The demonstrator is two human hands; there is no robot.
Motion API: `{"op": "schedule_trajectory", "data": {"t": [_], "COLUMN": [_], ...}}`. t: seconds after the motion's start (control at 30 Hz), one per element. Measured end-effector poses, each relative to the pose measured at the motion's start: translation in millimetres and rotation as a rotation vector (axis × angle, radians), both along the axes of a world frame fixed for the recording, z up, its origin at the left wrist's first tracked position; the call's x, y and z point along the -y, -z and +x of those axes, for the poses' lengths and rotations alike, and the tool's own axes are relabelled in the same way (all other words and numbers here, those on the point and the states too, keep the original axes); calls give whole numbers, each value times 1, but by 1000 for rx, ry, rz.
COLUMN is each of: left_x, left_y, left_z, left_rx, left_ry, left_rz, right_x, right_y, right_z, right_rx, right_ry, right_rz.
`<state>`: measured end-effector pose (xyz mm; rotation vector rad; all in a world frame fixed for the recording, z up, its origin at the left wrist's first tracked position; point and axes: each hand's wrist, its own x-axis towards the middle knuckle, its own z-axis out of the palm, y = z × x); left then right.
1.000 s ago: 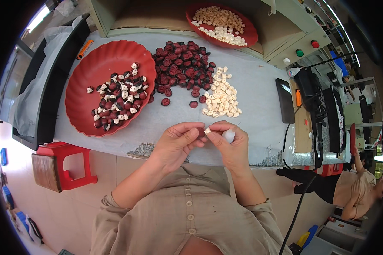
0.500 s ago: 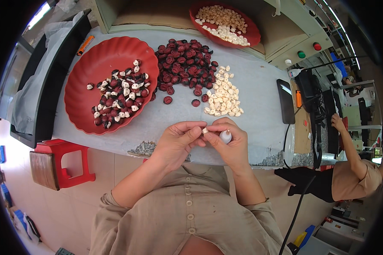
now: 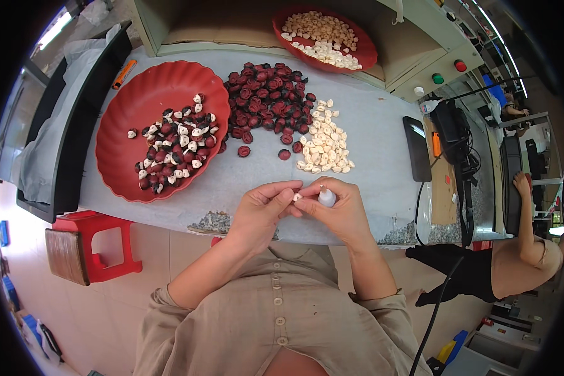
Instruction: Applying glue to red plastic components and attaching white circular parts to assemble decorative items.
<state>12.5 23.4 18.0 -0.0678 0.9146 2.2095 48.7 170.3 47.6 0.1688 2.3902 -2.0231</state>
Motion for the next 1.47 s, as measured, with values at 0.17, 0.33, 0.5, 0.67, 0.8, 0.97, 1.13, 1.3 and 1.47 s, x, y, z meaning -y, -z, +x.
{"op": "schedule_trajectory", "data": {"t": [0.17, 0.33, 0.5, 0.67, 0.8, 0.97, 1.13, 1.3, 1.47], "left_x": [3, 3, 2, 2, 23, 90, 135, 142, 136], "left_y": [7, 4, 7, 5, -15, -60, -55, -41, -46], "left_z": [3, 4, 3, 5, 1, -42, -86, -97, -97], "left_rx": [-178, -151, -177, -178, -350, -856, -947, -1304, -1162], "left_ry": [20, -1, 50, 74, 22, -543, -525, -469, -224], "left_rz": [-85, -105, -76, -79, -294, -575, -1101, -1385, -1466], "right_x": [-15, -38, -41, -42, -46, -87, -102, -81, -65], "right_y": [2, 14, 19, 20, -1, 1, 21, 18, 23], "right_z": [11, 12, 15, 15, -3, -82, -148, -128, -89], "right_rx": [16, -41, -48, -34, 94, -248, -152, -56, -71], "right_ry": [245, 454, 454, 439, 351, 221, 100, 26, -9], "right_rz": [-197, -205, -259, -214, -122, 633, 732, 705, 702]}}
